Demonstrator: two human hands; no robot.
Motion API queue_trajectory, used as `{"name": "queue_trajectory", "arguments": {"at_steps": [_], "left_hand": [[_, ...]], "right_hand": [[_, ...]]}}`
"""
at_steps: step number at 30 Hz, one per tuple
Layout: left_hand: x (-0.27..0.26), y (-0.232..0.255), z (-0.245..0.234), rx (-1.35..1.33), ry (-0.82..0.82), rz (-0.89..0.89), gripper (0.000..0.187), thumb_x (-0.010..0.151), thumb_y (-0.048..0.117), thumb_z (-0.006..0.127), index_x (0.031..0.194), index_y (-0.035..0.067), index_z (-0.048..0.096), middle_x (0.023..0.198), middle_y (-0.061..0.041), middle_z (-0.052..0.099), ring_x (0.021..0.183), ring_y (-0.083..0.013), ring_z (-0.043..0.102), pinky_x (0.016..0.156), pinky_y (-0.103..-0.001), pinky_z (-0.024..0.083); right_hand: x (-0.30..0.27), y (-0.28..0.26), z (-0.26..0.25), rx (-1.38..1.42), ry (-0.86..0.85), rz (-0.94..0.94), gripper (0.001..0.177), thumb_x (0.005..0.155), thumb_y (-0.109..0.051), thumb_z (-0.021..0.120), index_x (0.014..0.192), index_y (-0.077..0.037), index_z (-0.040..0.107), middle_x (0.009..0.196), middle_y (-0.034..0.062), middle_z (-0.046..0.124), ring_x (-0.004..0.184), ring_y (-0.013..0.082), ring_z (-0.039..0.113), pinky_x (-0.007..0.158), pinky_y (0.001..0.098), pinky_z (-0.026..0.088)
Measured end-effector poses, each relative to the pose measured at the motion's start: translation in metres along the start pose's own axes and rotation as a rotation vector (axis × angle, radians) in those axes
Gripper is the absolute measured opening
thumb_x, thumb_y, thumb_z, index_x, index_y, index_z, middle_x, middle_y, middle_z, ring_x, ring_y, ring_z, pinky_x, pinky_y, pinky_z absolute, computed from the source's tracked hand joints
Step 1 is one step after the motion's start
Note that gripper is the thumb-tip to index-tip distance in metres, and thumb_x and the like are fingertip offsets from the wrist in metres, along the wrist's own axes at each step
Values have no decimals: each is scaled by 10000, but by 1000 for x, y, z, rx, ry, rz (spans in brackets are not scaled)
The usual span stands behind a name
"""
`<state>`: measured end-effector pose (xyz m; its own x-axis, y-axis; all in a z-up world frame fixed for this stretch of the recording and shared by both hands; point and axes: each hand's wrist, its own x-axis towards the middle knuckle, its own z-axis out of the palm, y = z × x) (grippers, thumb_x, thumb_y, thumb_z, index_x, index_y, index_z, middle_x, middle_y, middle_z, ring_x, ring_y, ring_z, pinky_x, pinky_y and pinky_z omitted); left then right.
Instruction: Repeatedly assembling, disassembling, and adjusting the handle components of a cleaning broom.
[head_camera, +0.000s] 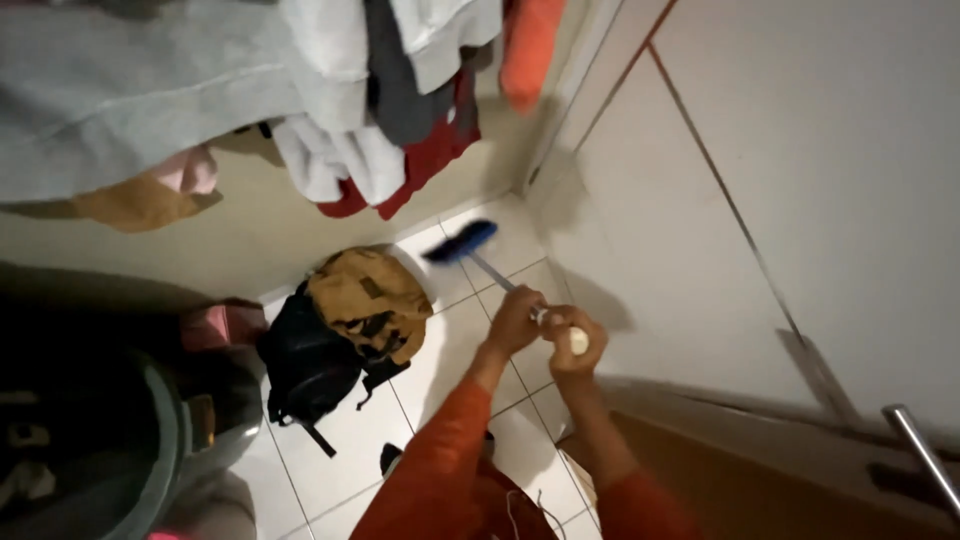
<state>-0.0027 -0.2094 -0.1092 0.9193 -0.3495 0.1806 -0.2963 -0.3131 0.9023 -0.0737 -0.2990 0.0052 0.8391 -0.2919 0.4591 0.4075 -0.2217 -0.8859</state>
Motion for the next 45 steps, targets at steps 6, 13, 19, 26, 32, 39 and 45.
{"name": "queue_trajectory", "arguments": {"at_steps": [6,13,19,26,32,39,45], "left_hand": [[18,82,9,-22,-253,-190,280,835,315,740,831,37,703,796,-162,693,766,-359,676,690,-474,534],[60,134,3,158,-230,111,82,656,95,709,723,54,733,701,-144,716,745,-362,648,828,-454,504],[81,32,25,258,-94,74,184,755,110,769,936,95,743,924,-114,740,880,-297,687,797,-434,515],[52,26,60,86,-307,-20,221,817,241,761,969,81,751,924,-148,734,840,-320,706,748,-420,542],[24,81,86,-29,-381,-78,387,819,413,724,976,59,744,860,-192,735,822,-365,729,728,-433,558],[17,160,57,60,-383,-80,333,794,378,641,909,92,769,840,-153,755,796,-342,738,747,-437,570],[4,90,74,12,-375,-44,405,968,440,595,898,65,729,844,-162,730,786,-358,705,705,-450,544]], "right_hand": [[59,-53,-28,46,88,59,193,887,-1,503,698,26,529,657,83,576,594,114,503,538,275,412],[94,-93,-53,99,215,109,237,898,0,503,662,4,502,585,68,531,504,103,448,460,278,372],[58,9,-41,-177,115,-160,182,903,-14,472,817,31,625,803,105,695,693,170,680,643,303,542],[41,8,-58,-162,117,8,148,895,-44,558,792,42,622,728,92,657,678,148,604,628,296,485],[67,-66,-80,-162,210,171,201,853,-25,576,661,22,543,560,53,533,528,103,471,491,284,389],[70,-129,-98,-50,268,85,192,877,-17,527,687,4,527,585,34,545,520,104,491,471,267,403],[7,-57,-97,-178,176,51,188,877,-65,564,713,27,565,629,60,577,583,116,544,548,280,437]]}}
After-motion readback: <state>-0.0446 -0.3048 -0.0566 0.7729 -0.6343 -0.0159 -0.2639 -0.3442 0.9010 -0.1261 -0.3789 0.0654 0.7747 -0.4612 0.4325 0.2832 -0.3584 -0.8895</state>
